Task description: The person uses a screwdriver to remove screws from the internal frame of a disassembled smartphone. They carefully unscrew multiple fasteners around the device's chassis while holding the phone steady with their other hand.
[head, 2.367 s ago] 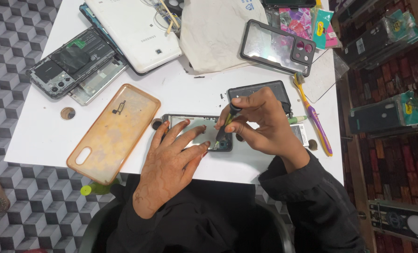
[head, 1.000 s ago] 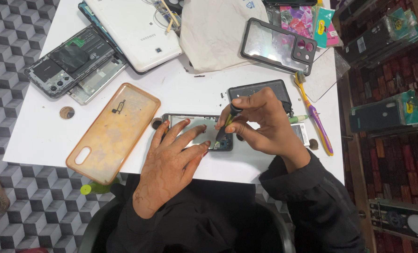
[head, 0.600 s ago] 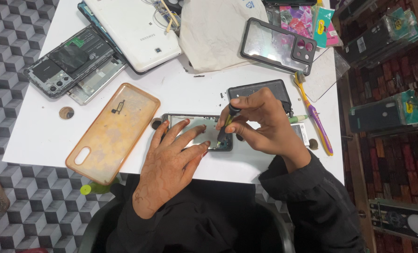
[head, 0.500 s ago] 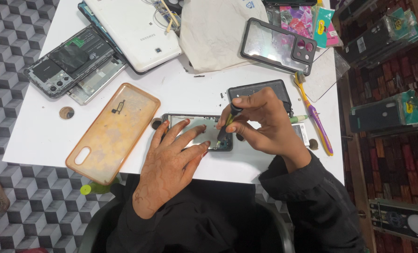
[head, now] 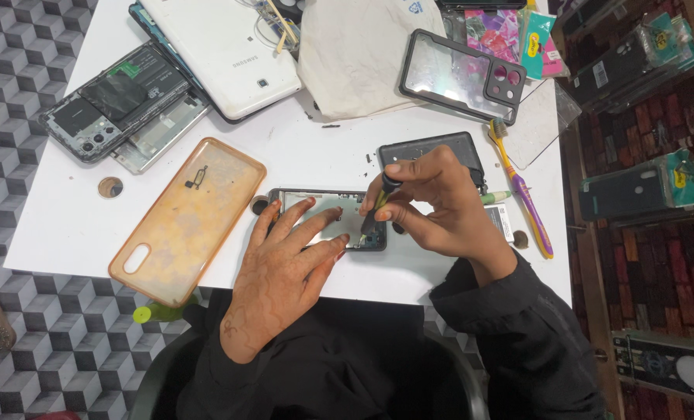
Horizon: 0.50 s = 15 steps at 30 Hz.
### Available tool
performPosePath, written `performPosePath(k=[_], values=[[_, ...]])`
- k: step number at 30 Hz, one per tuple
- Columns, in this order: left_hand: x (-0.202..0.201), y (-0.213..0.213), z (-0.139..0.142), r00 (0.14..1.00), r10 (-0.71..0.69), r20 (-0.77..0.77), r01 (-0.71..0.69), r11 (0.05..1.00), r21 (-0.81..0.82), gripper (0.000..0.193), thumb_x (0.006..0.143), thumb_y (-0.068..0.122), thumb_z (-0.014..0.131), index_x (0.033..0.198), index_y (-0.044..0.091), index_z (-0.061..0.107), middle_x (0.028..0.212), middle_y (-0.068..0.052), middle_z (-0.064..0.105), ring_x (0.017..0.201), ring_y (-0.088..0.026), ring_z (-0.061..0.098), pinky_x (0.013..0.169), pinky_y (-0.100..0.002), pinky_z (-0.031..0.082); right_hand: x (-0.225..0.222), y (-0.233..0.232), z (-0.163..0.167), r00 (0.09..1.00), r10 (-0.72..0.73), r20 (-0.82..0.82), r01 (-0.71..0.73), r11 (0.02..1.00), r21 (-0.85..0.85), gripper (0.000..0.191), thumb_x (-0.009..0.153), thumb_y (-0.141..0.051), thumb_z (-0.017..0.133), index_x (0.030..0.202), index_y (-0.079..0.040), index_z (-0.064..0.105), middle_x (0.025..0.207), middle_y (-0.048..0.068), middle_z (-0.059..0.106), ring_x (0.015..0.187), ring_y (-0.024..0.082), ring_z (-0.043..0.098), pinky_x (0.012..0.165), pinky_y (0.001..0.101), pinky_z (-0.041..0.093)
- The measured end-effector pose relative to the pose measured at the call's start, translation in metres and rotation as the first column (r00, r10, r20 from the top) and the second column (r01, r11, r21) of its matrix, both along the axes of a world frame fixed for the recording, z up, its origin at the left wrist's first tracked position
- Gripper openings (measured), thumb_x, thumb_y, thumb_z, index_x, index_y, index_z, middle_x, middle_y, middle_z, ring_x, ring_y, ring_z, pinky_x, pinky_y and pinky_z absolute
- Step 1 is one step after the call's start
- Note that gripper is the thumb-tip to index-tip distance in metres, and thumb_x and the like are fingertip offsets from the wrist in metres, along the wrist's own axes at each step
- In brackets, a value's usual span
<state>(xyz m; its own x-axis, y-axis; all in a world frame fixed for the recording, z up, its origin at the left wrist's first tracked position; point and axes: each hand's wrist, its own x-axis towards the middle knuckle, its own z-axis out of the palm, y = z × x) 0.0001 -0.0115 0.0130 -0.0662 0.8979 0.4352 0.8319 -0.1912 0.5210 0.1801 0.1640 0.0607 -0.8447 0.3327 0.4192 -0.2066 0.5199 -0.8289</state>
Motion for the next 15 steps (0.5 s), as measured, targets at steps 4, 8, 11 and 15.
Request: performPosePath(k=[4, 8, 11, 15], values=[[0.0001, 0.0001, 0.0001, 1.0, -0.002, -0.002, 0.002, 1.0, -0.001, 0.02, 0.093, 0.021, 0.065, 0.109, 0.018, 0.077, 0.132, -0.003, 0.066, 0.135, -0.032, 0.052, 0.116, -0.056, 0.031, -0.0008, -0.0004, -0.0004, 0.999, 0.021, -0.03, -0.022, 1.0, -0.01, 0.045, 0.097, 0.012, 0.068, 0.13, -0.006, 0.044, 0.106, 0.014, 0.064, 0.111, 0.027, 0.075, 0.085, 0.0374, 0.069], [0.0002, 0.0001, 0.0001, 1.0, -0.002, -0.008, 0.002, 1.0, -0.004, 0.021, 0.093, 0.021, 0.065, 0.109, 0.017, 0.077, 0.132, -0.004, 0.066, 0.135, -0.032, 0.052, 0.116, -0.057, 0.031, -0.0014, -0.0014, -0.0006, 0.999, 0.03, -0.02, -0.03, 0.999, 0.011, 0.042, 0.098, 0.012, 0.067, 0.129, -0.005, 0.044, 0.108, 0.016, 0.064, 0.11, 0.027, 0.074, 0.087, 0.0382, 0.069], [0.0002, 0.0001, 0.0001, 1.0, -0.003, -0.016, 0.003, 1.0, -0.005, 0.021, 0.093, 0.021, 0.065, 0.109, 0.018, 0.077, 0.132, -0.004, 0.066, 0.135, -0.032, 0.052, 0.116, -0.057, 0.031, -0.0011, -0.001, 0.0003, 1.0, 0.019, -0.009, -0.019, 1.0, 0.011, 0.042, 0.097, 0.011, 0.068, 0.128, -0.005, 0.044, 0.107, 0.015, 0.066, 0.11, 0.026, 0.075, 0.086, 0.0379, 0.069], [0.0001, 0.0, 0.0001, 1.0, -0.003, -0.005, 0.003, 1.0, -0.003, 0.021, 0.093, 0.021, 0.065, 0.11, 0.017, 0.077, 0.132, -0.004, 0.066, 0.135, -0.032, 0.052, 0.116, -0.056, 0.031, -0.0007, 0.0003, 0.001, 1.0, 0.016, -0.008, -0.016, 1.0, 0.018, 0.042, 0.096, 0.009, 0.069, 0.128, -0.005, 0.044, 0.105, 0.014, 0.066, 0.108, 0.026, 0.076, 0.084, 0.0378, 0.066]])
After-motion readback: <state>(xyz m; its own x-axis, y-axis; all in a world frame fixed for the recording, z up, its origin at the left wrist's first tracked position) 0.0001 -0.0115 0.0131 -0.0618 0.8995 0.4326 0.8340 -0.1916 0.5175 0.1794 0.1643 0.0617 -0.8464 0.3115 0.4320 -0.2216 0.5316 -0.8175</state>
